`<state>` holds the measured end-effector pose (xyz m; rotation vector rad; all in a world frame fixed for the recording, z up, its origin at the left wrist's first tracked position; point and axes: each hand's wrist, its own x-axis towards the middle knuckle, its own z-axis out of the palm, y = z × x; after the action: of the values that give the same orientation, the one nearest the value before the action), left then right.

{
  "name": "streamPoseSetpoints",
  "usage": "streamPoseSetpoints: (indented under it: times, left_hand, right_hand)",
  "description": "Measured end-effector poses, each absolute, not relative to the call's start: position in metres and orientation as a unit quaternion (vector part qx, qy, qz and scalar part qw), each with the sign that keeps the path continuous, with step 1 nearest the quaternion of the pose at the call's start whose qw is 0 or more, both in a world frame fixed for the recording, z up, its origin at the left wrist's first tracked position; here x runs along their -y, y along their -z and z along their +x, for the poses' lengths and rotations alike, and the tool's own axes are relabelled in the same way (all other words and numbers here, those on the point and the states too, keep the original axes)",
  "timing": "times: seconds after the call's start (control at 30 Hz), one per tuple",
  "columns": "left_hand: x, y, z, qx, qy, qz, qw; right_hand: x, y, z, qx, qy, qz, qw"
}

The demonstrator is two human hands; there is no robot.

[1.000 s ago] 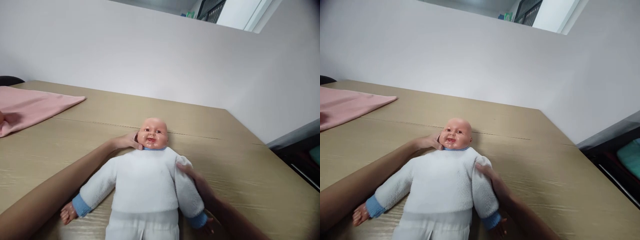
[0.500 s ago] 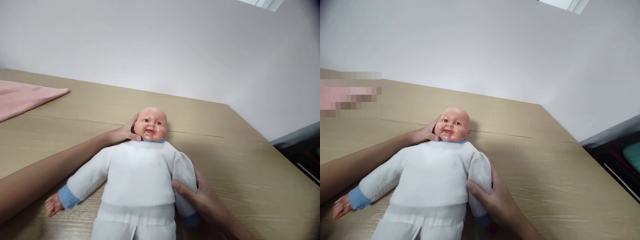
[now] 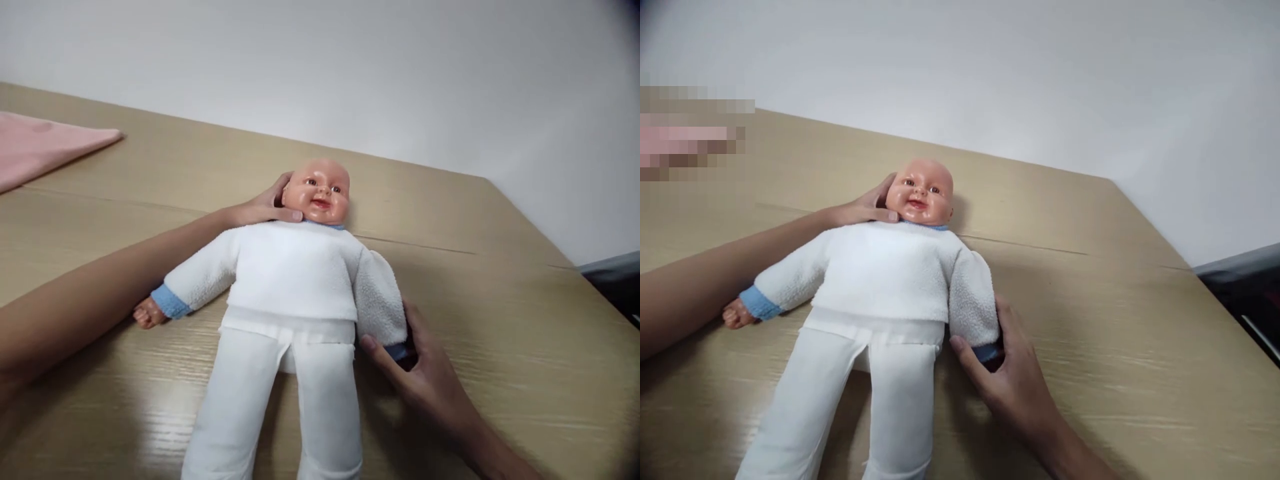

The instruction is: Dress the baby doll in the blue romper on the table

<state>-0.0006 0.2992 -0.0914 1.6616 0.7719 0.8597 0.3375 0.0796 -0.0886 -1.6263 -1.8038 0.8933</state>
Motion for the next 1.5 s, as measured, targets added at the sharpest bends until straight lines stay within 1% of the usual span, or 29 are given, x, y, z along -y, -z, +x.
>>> streamPoseSetpoints:
  times: [0.17, 0.27, 0.43, 0.63, 0.73, 0.93, 1.07, 1.3, 1.5]
  left_hand:
    - [-0.293, 0.089, 0.002, -0.321, -0.365, 0.693, 0.533]
    - [-0.293, 0.089, 0.003, -0.337, -0.369, 0.675, 0.543]
    - [-0.296, 0.091, 0.001, -0.354, -0.37, 0.667, 0.541]
    - [-0.31, 0.095, -0.006, -0.34, -0.354, 0.674, 0.552]
    - [-0.313, 0.096, -0.008, -0.345, -0.354, 0.67, 0.554]
    - [-0.31, 0.1, -0.003, -0.307, -0.386, 0.654, 0.573]
    - [-0.307, 0.101, 0.0, -0.347, -0.408, 0.616, 0.578]
    - [-0.3, 0.094, -0.001, -0.376, -0.4, 0.595, 0.587]
    - [-0.282, 0.084, -0.023, -0.435, -0.388, 0.594, 0.555]
  right_hand:
    - [-0.081, 0.089, 0.34, 0.75, -0.197, -0.585, 0.237]
    - [-0.085, 0.091, 0.341, 0.774, -0.161, -0.565, 0.234]
    - [-0.095, 0.091, 0.342, 0.771, -0.162, -0.565, 0.245]
    - [-0.102, 0.09, 0.339, 0.757, -0.173, -0.576, 0.255]
    - [-0.105, 0.091, 0.338, 0.737, -0.181, -0.588, 0.279]
    - [-0.106, 0.095, 0.339, 0.705, -0.196, -0.6, 0.323]
    - [-0.103, 0.097, 0.338, 0.697, -0.211, -0.601, 0.329]
    - [-0.101, 0.102, 0.339, 0.696, -0.213, -0.596, 0.34]
    - [-0.098, 0.106, 0.339, 0.692, -0.209, -0.59, 0.36]
